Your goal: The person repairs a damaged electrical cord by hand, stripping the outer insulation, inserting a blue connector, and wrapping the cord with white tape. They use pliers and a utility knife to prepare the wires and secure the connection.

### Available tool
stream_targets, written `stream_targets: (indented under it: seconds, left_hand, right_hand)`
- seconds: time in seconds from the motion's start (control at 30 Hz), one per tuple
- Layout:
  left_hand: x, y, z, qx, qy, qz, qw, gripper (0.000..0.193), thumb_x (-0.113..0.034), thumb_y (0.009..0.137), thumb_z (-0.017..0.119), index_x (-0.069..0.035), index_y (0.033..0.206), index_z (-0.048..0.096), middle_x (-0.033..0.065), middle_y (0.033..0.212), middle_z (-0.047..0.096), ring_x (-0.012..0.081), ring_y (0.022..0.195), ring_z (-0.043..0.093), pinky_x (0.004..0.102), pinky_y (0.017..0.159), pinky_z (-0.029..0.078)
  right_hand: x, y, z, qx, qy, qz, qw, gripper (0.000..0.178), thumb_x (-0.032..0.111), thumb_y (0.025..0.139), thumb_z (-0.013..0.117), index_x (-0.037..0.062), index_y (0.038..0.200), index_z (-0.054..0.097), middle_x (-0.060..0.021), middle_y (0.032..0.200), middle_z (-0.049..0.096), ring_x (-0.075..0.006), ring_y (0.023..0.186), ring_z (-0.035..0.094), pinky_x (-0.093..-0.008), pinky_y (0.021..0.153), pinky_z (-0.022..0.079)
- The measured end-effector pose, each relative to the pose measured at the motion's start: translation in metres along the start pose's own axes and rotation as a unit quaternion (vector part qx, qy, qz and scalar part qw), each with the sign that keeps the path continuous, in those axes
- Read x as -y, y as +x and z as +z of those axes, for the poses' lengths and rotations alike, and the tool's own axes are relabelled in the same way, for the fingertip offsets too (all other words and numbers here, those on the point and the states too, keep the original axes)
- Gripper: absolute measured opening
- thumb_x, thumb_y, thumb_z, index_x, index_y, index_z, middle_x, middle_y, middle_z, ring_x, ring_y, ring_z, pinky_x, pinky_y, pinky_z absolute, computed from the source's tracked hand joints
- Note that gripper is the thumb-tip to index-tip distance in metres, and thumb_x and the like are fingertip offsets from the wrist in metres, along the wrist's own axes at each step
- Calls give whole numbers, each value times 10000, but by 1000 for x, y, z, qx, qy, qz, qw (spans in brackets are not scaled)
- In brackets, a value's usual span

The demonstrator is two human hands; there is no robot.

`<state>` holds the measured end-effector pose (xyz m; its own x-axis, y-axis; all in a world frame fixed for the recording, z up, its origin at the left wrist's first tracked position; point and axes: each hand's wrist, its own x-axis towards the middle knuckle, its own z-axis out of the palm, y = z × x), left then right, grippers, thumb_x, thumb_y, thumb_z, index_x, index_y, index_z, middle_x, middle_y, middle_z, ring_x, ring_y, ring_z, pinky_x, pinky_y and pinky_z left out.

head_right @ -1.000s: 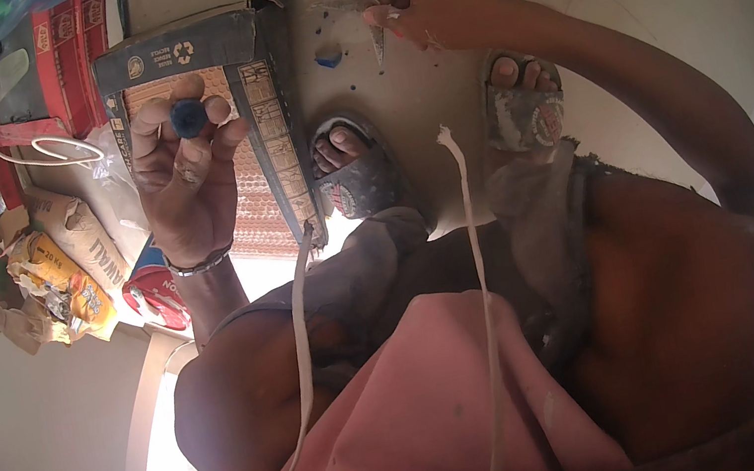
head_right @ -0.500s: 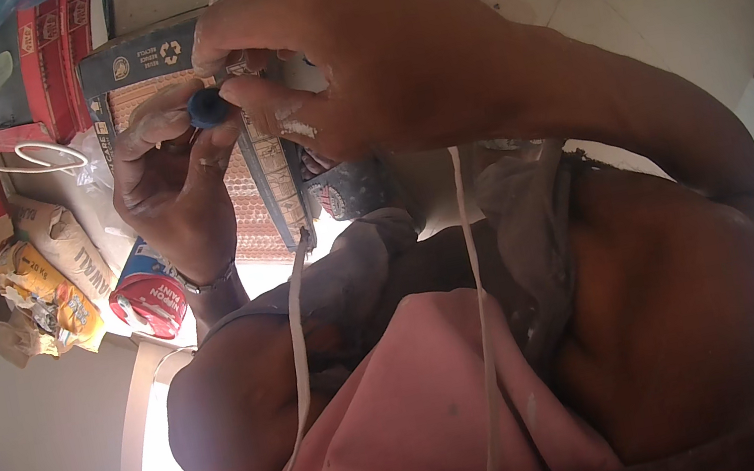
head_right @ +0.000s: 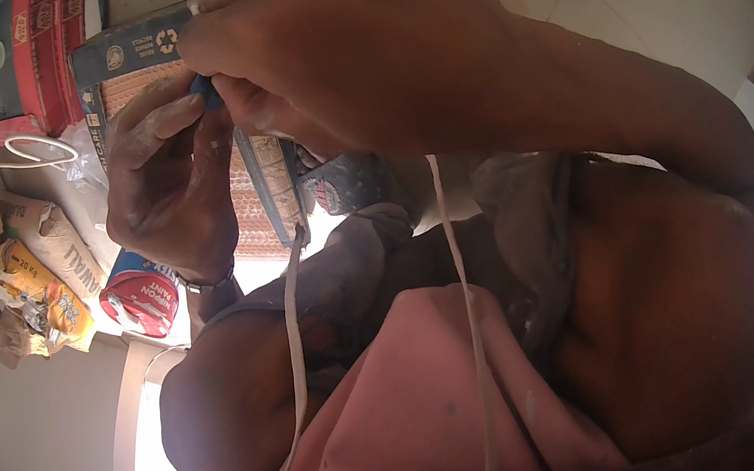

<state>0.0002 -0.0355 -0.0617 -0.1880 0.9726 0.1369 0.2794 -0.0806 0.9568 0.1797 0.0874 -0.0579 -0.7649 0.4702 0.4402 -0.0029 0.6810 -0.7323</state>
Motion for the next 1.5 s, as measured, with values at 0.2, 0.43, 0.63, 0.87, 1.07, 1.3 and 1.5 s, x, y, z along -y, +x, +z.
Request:
stream_targets:
  seconds: [0.2,0.43,0.63,0.87,1.07,1.3,1.5]
  left_hand:
    - [-15,7,7,-13,-337,-265,903,217,5,953,641,81,1156,633,201,1165,662,237,1002,708,323,794,663]
    - [-3,1,0,39,-447,-408,795,363,-149,1022,584,95,1290,559,219,1074,701,281,941,737,348,786,654]
    - [6,-2,-10,33,-581,-398,709,430,-162,1045,529,97,1381,456,285,1207,643,355,1106,686,395,925,617]
    - [6,1,-2,8,-566,-399,722,390,-85,1042,483,51,1406,444,261,1321,578,369,1287,565,385,1055,547]
    - [14,-9,2,6,-511,-412,755,375,-107,1033,535,50,1371,495,223,1248,634,311,1201,636,380,995,583]
    - [18,-17,4,52,-409,-447,794,374,-131,1015,595,65,1329,550,224,1137,690,285,1015,725,361,842,628]
    - [20,-7,17,33,-393,-483,781,355,-156,1030,579,57,1313,565,157,1035,693,233,931,723,333,786,614]
  right_hand:
    - [-10,4,11,-100,7,-59,993,211,39,762,715,-2,802,512,-120,731,491,-246,599,548,-348,500,457]
    - [-14,0,1,-30,13,4,999,155,48,816,688,-7,867,552,-103,744,516,-219,614,549,-320,550,472]
    - [-15,-35,-6,152,-12,243,958,119,125,916,688,28,937,622,-84,853,616,-242,745,604,-354,686,493]
    - [-12,-24,-5,39,177,270,946,130,81,897,662,-10,953,587,-90,841,609,-166,729,610,-294,662,513]
    - [-4,-25,10,31,172,294,940,145,116,908,714,9,947,623,-79,846,628,-198,766,624,-346,679,500]
    - [-12,-32,2,131,184,277,934,129,124,862,690,13,881,627,-109,810,632,-264,755,629,-389,701,501]
    - [-50,-48,5,85,76,347,931,117,126,828,651,21,875,627,-126,793,669,-288,747,650,-404,689,506]
